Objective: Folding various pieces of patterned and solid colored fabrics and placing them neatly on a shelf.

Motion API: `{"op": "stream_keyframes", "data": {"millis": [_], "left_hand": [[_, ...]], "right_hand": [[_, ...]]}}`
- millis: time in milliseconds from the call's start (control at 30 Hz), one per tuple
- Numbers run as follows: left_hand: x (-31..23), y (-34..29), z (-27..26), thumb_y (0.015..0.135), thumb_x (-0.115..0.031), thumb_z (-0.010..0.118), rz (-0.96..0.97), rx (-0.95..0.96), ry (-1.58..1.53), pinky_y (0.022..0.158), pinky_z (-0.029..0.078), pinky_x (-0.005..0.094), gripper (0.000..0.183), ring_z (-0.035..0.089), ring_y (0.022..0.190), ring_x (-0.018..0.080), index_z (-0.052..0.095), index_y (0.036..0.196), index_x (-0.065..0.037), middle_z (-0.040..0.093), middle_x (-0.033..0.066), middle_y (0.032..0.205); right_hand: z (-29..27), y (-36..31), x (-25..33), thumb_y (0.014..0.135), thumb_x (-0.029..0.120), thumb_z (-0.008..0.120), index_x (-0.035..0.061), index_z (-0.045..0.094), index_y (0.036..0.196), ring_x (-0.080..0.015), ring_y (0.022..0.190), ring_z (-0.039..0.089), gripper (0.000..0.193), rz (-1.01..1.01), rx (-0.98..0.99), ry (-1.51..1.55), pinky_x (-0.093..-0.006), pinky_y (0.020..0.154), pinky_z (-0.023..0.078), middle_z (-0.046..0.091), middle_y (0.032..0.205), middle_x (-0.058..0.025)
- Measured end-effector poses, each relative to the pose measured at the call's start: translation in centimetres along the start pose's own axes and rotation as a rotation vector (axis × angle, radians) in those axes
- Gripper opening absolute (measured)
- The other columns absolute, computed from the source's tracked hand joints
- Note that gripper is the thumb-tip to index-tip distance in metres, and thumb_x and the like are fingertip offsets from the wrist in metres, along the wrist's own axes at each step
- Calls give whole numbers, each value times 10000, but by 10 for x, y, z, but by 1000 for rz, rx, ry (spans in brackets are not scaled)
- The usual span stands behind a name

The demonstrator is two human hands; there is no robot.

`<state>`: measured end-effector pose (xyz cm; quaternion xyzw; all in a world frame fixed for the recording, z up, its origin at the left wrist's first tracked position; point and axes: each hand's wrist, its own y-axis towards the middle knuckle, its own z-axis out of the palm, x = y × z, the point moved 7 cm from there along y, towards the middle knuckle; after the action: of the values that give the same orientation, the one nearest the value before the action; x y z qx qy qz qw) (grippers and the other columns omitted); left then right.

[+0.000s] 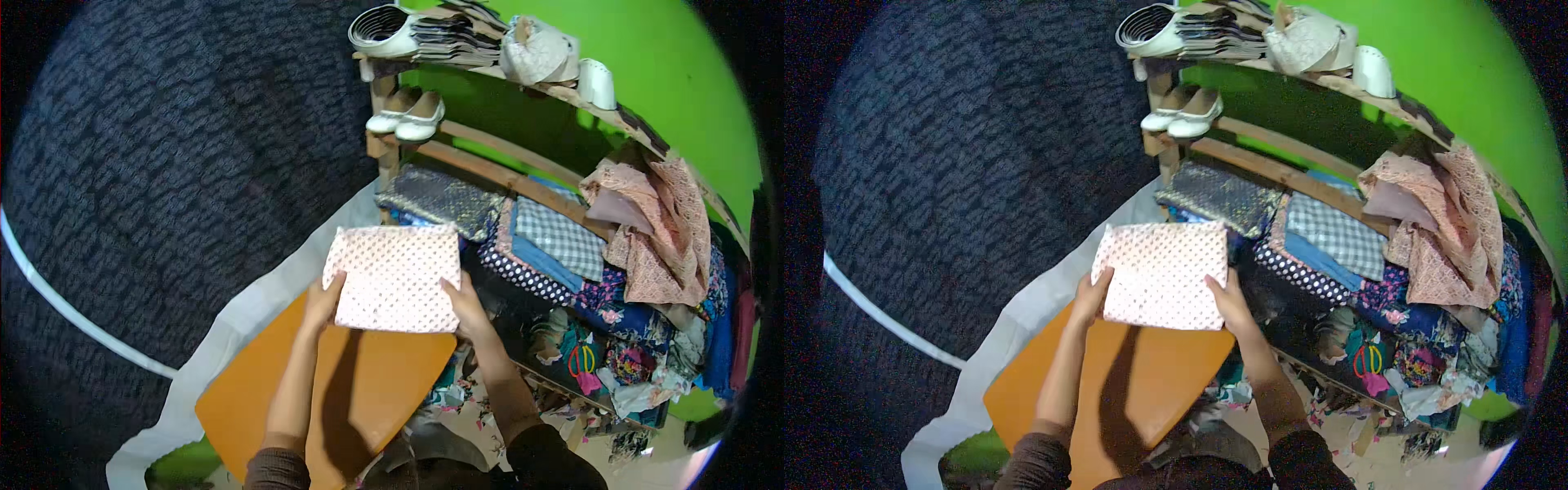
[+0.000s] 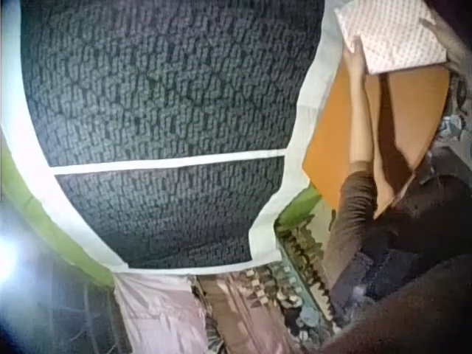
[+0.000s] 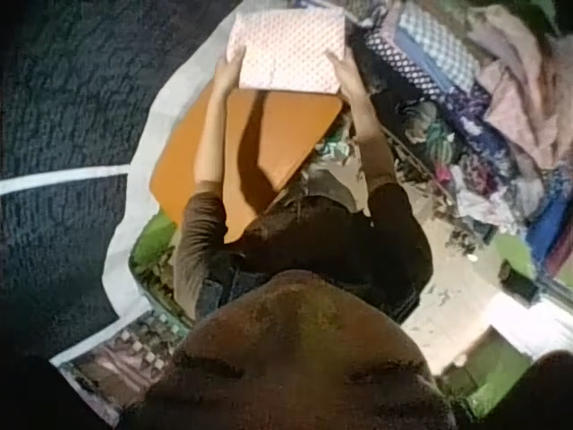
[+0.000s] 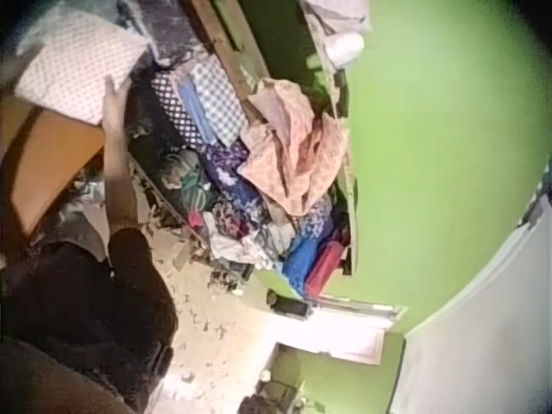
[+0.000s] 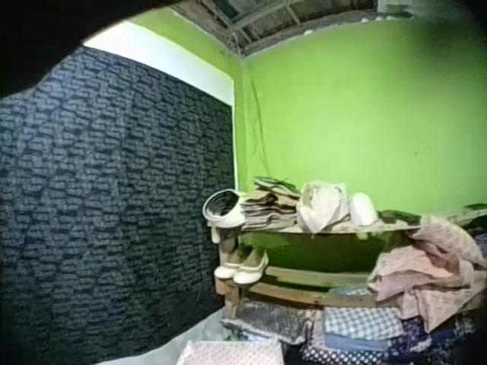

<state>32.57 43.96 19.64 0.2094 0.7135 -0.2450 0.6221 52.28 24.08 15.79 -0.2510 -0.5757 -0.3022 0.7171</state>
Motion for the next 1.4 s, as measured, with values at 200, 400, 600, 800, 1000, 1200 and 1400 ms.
{"op": "stream_keyframes", "data": {"millis": [200, 400, 600, 800, 1000, 1200, 1400], "left_hand": [[-52, 122, 77, 812, -284, 620, 218, 41, -23, 656, 480, 304, 408, 596, 755, 175, 567, 964, 91, 635, 157, 869], [-51, 224, 109, 809, -348, 592, 386, 17, 79, 708, 467, 342, 449, 618, 789, 265, 595, 946, 81, 637, 213, 860], [-69, 275, 177, 871, -364, 470, 570, -18, 225, 677, 434, 459, 435, 565, 789, 435, 594, 853, 52, 571, 299, 797], [-77, 311, 191, 859, -287, 483, 606, -124, 438, 670, 438, 452, 374, 558, 731, 433, 574, 835, 75, 564, 281, 749], [-94, 201, 236, 807, -248, 531, 1128, -114, 779, 945, 320, 466, 307, 423, 1153, 290, 579, 1033, -46, 529, 150, 1151], [-45, 182, 246, 800, -277, 503, 1285, 110, 918, 1041, 209, 436, 396, 382, 1221, 226, 540, 1181, -175, 487, 38, 1256], [-46, 182, 247, 833, -284, 494, 1310, 39, 725, 1000, 261, 434, 355, 437, 1153, 215, 554, 1160, -160, 528, 43, 1200]], "right_hand": [[-54, 77, 69, 850, 171, 554, -67, 379, 1192, -239, 953, 550, 453, -62, -266, 21, -326, 784, 456, 537, 1082, -190], [-74, 139, 81, 832, 149, 568, -30, 433, 1173, -192, 949, 526, 408, -263, -430, -226, -288, 817, 416, 534, 1099, -131], [-128, 181, 77, 840, 149, 554, -30, 457, 1146, -219, 969, 507, 368, -569, -651, -249, -305, 811, 401, 537, 1076, -109], [-18, 150, 112, 841, 170, 517, 33, 401, 1259, -379, 1161, 370, 455, -532, -887, -1393, -448, 995, 269, 431, 1230, -230], [-14, 163, 84, 870, 330, 412, 77, 367, 1320, -352, 1298, 223, 519, -393, -713, -1663, -596, 1010, 95, 318, 1365, -196], [-10, 169, 59, 852, 299, 425, 89, 365, 1328, -343, 1289, 254, 523, -368, -696, -1793, -601, 1007, 94, 328, 1376, -145], [-19, 172, 51, 874, 302, 409, 63, 436, 1260, -365, 1251, 315, 456, -532, -732, -1850, -611, 991, 145, 357, 1350, -159]]}}
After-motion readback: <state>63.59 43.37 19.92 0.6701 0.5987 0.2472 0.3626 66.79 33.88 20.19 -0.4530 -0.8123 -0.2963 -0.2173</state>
